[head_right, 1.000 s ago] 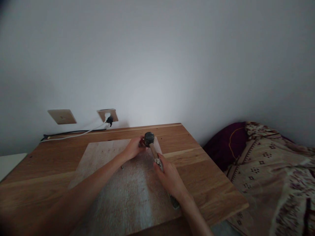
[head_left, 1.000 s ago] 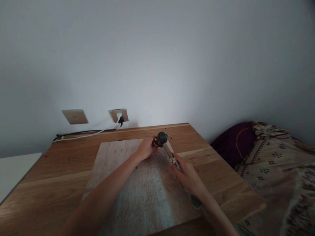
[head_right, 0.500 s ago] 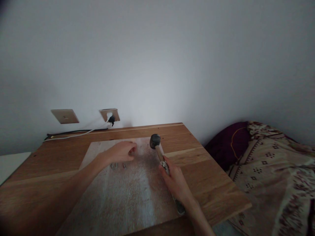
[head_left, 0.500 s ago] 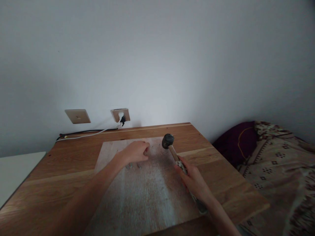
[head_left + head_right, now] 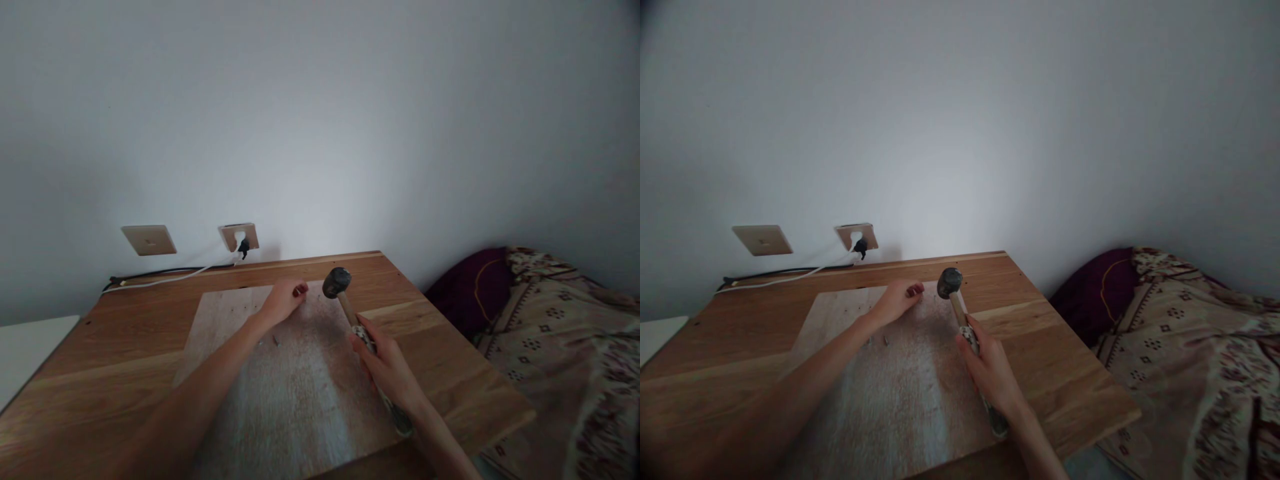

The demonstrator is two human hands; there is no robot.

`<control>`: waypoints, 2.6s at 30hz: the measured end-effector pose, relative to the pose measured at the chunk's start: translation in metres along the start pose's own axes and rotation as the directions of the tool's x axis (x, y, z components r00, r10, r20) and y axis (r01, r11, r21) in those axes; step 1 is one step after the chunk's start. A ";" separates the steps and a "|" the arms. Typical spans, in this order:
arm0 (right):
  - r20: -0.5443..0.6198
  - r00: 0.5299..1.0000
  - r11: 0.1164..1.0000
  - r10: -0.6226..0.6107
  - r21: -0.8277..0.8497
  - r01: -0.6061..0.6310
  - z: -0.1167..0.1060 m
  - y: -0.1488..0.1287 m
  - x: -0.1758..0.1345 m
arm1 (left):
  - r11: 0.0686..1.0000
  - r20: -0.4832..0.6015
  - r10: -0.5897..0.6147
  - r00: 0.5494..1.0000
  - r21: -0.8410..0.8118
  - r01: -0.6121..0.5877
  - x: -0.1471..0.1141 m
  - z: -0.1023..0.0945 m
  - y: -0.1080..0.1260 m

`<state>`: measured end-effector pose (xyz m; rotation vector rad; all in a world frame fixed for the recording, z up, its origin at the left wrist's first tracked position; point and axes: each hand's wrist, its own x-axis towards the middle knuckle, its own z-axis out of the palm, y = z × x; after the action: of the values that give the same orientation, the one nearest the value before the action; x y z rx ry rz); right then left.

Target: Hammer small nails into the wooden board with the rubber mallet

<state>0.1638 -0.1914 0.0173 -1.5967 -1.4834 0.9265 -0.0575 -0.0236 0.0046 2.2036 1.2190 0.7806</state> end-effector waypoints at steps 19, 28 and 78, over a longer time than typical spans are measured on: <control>0.046 0.995 0.994 -0.092 -0.053 0.094 0.011 -0.011 0.004 | 0.984 -0.040 -0.022 0.999 -0.179 0.015 -0.003 0.016 -0.014; 0.036 0.985 0.983 -0.168 -0.071 0.170 0.020 -0.011 0.009 | 0.977 -0.007 -0.050 0.999 -0.206 0.048 -0.002 0.017 -0.015; 0.073 0.970 0.963 -0.231 -0.126 0.239 0.038 -0.017 0.009 | 0.985 0.040 -0.007 0.999 -0.174 0.014 -0.024 -0.018 -0.032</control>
<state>0.1227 -0.1799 0.0147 -1.4560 -1.7643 0.7560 -0.0989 -0.0263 -0.0093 2.0595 1.0990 0.8038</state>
